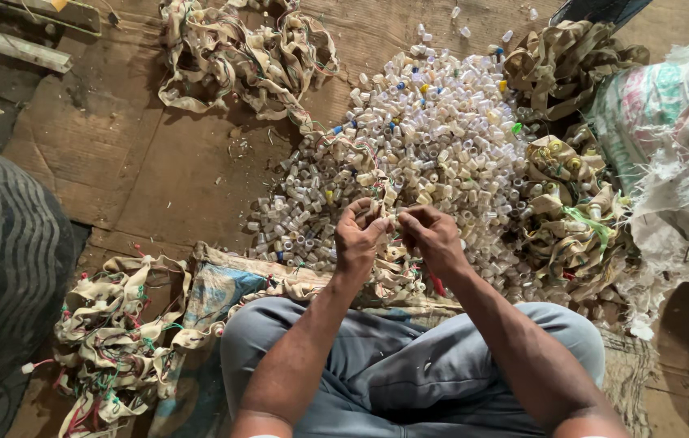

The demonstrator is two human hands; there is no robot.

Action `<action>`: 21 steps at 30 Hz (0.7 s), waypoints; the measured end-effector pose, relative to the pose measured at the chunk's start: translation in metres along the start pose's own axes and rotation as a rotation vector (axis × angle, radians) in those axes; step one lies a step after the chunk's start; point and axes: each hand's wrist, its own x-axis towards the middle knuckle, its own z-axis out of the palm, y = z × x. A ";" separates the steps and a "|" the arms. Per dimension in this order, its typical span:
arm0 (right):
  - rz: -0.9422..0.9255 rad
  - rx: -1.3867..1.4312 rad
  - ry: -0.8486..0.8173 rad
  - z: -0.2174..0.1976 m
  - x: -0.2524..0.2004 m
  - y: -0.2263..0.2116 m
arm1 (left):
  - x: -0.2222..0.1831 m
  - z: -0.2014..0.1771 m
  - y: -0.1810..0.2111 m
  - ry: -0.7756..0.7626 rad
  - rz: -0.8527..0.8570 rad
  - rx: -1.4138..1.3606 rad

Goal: The person sits on the floor and uses red-handled pliers to cut small plastic caps off a long, tangled strip of fabric. The cut caps fall onto a large pile on the floor. The person repeatedly pulls the strip taut and snips off the caps one by one.

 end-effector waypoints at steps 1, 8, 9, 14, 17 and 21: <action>-0.100 0.042 0.006 -0.001 0.000 0.001 | 0.000 0.001 0.002 0.004 0.000 -0.004; -0.370 -0.471 0.385 -0.018 0.013 0.017 | 0.000 0.003 0.005 -0.040 -0.047 -0.107; -0.218 -0.231 0.278 -0.019 0.016 0.020 | -0.002 0.003 0.004 -0.064 -0.077 -0.111; 0.045 0.172 -0.024 -0.012 0.032 0.025 | -0.016 0.005 -0.001 -0.142 -0.163 -0.098; -0.033 -0.043 0.052 -0.011 0.027 0.020 | -0.022 0.007 0.001 -0.073 -0.203 0.008; -0.177 -0.259 -0.062 -0.002 0.015 0.021 | -0.012 0.007 0.008 0.079 -0.214 0.153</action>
